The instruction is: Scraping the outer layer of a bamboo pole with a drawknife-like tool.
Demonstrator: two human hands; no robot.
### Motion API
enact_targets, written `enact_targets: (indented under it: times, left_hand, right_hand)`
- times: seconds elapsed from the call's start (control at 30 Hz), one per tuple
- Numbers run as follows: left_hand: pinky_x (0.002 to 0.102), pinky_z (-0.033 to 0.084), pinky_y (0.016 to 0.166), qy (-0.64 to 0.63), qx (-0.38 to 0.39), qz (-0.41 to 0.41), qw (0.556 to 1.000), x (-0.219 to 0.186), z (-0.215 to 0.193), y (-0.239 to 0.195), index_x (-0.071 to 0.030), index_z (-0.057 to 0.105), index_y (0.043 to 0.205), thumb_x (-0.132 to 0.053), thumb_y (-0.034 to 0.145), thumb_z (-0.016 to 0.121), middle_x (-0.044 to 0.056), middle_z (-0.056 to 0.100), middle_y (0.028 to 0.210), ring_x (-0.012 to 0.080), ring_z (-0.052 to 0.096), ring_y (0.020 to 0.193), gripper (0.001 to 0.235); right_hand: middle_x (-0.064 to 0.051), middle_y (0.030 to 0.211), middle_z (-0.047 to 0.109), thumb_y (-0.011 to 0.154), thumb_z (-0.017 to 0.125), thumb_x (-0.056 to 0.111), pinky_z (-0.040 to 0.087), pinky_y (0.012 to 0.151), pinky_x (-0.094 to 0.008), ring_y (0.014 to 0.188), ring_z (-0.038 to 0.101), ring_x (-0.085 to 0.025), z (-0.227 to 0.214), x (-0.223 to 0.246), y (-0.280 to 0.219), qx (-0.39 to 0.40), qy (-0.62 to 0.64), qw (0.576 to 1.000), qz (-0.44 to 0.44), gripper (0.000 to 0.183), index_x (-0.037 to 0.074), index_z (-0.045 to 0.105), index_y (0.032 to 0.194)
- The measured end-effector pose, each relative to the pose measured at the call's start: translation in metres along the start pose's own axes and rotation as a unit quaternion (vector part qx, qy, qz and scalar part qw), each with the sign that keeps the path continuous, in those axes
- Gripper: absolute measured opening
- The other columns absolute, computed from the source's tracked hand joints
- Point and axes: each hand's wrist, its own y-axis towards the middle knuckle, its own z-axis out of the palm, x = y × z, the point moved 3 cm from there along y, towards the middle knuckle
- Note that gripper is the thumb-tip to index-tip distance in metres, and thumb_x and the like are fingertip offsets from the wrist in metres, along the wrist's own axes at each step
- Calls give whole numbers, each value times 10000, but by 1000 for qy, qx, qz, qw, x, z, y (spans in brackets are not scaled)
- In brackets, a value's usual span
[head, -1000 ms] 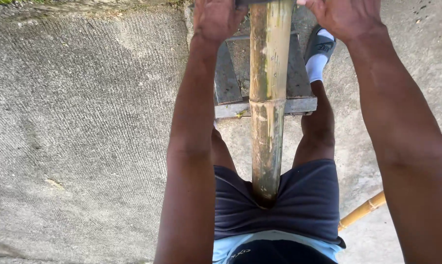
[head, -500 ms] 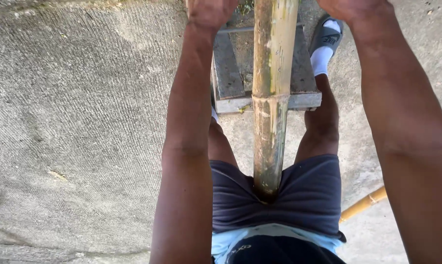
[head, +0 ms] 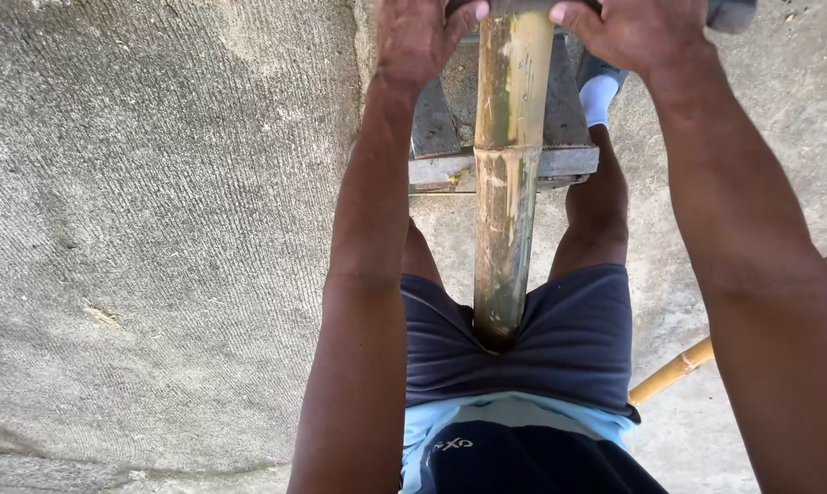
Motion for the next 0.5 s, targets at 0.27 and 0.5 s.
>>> enact_targets:
  times: [0.27,0.5]
  left_hand:
    - [466,418,846,4,-18,20,1000,-33,-11,-73,-153,700,892,-745,957,386,38,627,801,245,581,836,673]
    - [405,366,783,-12,-114,43,992,-73,-35,-151,-118,648,882,-656,1038,451,46,590,819,209,529,806,595]
  right_hand:
    - [17,551,576,1089,616,674,443,748,-460,611,615,-198,0,34,-70,-28,-41,998,-24,588,202,701,749]
    - [-16,543,539,1115,606,705,417,546,-364,475,546,-170,-2,60,-127,0,19,1000,-9,675,157,652,725]
